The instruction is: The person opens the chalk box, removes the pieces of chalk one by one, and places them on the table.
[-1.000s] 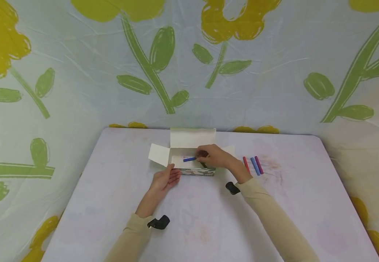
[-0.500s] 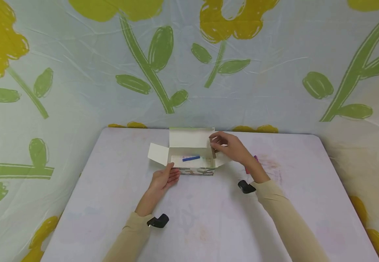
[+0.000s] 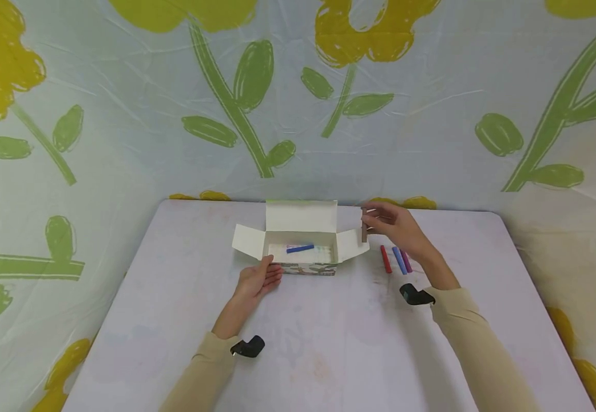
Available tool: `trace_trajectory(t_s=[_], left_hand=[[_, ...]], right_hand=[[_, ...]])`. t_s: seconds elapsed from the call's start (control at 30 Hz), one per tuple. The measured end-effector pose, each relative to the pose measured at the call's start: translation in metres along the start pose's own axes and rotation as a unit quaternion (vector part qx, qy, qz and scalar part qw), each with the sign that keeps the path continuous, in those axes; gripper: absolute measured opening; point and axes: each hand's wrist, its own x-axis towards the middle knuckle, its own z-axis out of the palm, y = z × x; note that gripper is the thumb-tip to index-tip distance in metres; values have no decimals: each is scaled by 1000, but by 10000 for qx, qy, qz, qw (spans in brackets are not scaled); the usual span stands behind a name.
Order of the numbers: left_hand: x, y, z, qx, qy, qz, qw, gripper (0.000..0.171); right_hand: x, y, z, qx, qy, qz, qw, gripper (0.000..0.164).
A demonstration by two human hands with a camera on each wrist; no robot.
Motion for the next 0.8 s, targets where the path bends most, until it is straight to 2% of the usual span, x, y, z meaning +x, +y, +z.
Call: trace_trajectory(t_s=[0.2,0.37,0.53,0.8], left_hand=[[0,-1,1,-12,-14,76,10000,40],[0,-1,0,8,-7,83,10000,41],[0,-1,0,6,-10,75,10000,41],[1,-1,0,88,40,74,9999,41]], right_hand=[[-11,14,-19,-50,201,171,9996,42],[-21,28,-28,-168,421,462,9979,43],[-34,45,-37,-225,522,556,9968,45],[-51,74,-48,-710,594,864,9920,53]])
